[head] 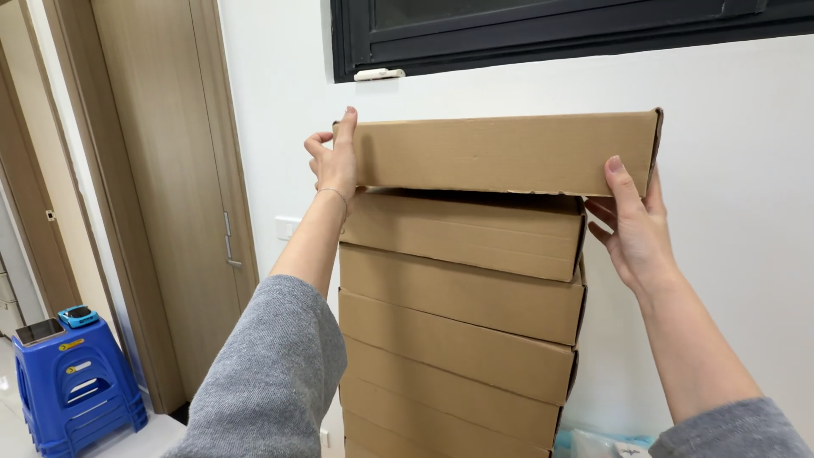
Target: The person writes on a yellow sticky note attached to a cardboard box using a pencil. They then pick up a second cardboard box, place a plastic-wrapped item inside, and close the lid. Finally, they wrap a white ribbon around the box and tie it into a bow.
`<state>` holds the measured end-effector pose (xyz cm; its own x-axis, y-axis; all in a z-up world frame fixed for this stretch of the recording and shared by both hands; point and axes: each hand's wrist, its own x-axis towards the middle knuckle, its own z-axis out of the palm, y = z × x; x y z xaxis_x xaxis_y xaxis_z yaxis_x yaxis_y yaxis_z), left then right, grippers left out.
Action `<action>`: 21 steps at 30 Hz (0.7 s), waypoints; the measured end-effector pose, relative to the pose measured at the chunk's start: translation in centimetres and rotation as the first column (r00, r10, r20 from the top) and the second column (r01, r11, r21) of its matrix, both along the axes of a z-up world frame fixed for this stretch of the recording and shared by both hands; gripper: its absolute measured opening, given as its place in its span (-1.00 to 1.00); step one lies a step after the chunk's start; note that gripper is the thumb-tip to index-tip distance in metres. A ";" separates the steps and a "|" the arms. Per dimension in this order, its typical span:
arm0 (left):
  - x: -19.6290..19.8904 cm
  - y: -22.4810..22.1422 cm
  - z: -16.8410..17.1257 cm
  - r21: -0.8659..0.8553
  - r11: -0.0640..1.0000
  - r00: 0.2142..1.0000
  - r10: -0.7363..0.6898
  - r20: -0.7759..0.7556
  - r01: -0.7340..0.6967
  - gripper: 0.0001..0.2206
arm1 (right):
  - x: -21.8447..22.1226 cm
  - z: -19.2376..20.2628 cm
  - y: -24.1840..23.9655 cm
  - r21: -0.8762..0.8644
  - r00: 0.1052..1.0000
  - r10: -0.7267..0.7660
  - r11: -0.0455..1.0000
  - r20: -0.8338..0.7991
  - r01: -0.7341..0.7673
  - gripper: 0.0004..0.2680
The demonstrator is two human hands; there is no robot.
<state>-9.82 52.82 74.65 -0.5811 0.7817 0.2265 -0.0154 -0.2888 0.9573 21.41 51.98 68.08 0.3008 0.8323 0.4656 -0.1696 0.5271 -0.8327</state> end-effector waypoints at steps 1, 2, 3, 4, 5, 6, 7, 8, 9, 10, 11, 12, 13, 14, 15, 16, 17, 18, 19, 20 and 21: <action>-0.4 0.5 0.1 -0.001 1.000 1.000 -0.003 -0.002 0.003 -0.30 | 0.1 0.0 -0.8 -0.001 1.000 -0.003 1.000 -0.002 0.003 -0.58; -0.7 1.0 0.2 -0.020 1.000 1.000 -0.008 0.027 0.009 -0.22 | 0.3 0.0 -1.7 0.030 1.000 0.015 0.999 0.025 -0.015 -0.61; -1.0 1.5 0.2 -0.042 0.999 0.998 -0.016 0.058 0.018 -0.14 | 0.5 -0.1 -2.7 0.058 0.998 0.029 0.998 0.054 -0.032 -0.63; -1.1 1.5 0.0 -0.044 0.999 0.998 -0.022 0.055 0.024 -0.14 | 0.7 -0.4 -3.7 0.055 0.998 0.022 0.998 0.052 -0.025 -0.63; -1.2 1.5 -0.1 -0.043 0.999 0.992 0.020 0.121 -0.015 -0.24 | 0.8 -0.5 -4.6 0.057 0.998 0.045 0.997 0.036 -0.047 -0.63; -1.3 1.5 -0.1 -0.045 0.998 0.981 0.061 0.186 -0.054 -0.34 | 1.0 -0.7 -5.6 0.060 0.997 0.069 0.996 0.020 -0.070 -0.63; -0.9 0.3 -0.2 -0.048 0.998 0.981 0.053 0.184 -0.045 -0.34 | 1.5 -1.3 -6.2 0.057 0.998 0.060 0.997 0.019 -0.061 -0.63; -0.5 -0.9 -0.2 -0.048 0.998 0.980 0.053 0.194 -0.044 -0.41 | 2.1 -2.0 -6.8 0.065 0.997 0.077 0.995 0.007 -0.077 -0.61; -0.2 -2.1 -0.2 -0.047 0.998 0.978 0.053 0.203 -0.044 -0.47 | 2.5 -2.6 -7.3 0.074 0.996 0.094 0.993 -0.006 -0.093 -0.58; 0.2 -3.3 -0.6 -0.049 0.998 0.979 0.045 0.201 -0.036 -0.47 | 3.0 -3.0 -8.2 0.072 0.996 0.086 0.994 -0.009 -0.085 -0.58; 0.7 -4.4 -1.2 0.033 0.998 0.979 0.045 0.200 -0.053 -0.55 | 3.5 -3.6 -9.1 0.076 0.995 0.093 0.993 -0.030 -0.091 -0.60; 1.2 -5.5 -1.8 0.115 0.991 0.979 0.045 0.200 -0.069 -0.60 | 4.0 -4.2 -10.0 0.080 0.994 0.101 0.992 -0.051 -0.097 -0.61; 1.7 -6.9 -2.6 0.111 0.992 0.980 0.034 0.197 -0.057 -0.60 | 4.5 -4.8 -11.3 0.076 0.995 0.089 0.994 -0.054 -0.084 -0.61; 2.3 -8.2 -3.5 0.199 0.978 0.980 0.016 0.200 -0.057 -0.61 | 5.0 -5.4 -12.5 0.079 0.990 0.116 0.991 -0.078 -0.109 -0.50; 3.0 -9.5 -4.4 0.286 0.957 0.979 -0.005 0.201 -0.054 -0.61 | 5.7 -6.2 -13.9 0.084 0.985 0.140 0.988 -0.104 -0.131 -0.35; 4.1 -11.5 -5.4 0.282 0.959 0.980 -0.018 0.198 -0.039 -0.61 | 5.9 -6.8 -15.7 0.080 0.986 0.125 0.990 -0.108 -0.116 -0.35; 5.1 -13.4 -6.4 0.334 0.943 0.979 -0.060 0.196 -0.009 -0.57 | 6.1 -7.4 -17.3 0.057 0.985 0.114 0.993 -0.127 -0.107 -0.30; 6.0 -15.1 -7.3 0.385 0.923 0.976 -0.101 0.194 0.020 -0.53 | 6.2 -7.9 -18.8 0.035 0.984 0.103 0.995 -0.145 -0.099 -0.25; 7.1 -16.3 -8.9 0.372 0.927 0.974 -0.115 0.193 0.035 -0.53 | 8.0 -10.3 -18.6 0.022 0.985 0.085 0.996 -0.148 -0.083 -0.25; 8.1 -17.4 -10.4 0.360 0.933 0.990 -0.074 0.121 0.026 -0.54 | 9.9 -12.7 -18.4 0.040 0.977 0.072 0.997 -0.199 -0.065 -0.42; 9.2 -18.6 -12.3 0.344 0.939 0.998 -0.037 0.047 0.018 -0.55 | 11.8 -15.5 -18.5 0.053 0.967 0.055 0.998 -0.249 -0.043 -0.59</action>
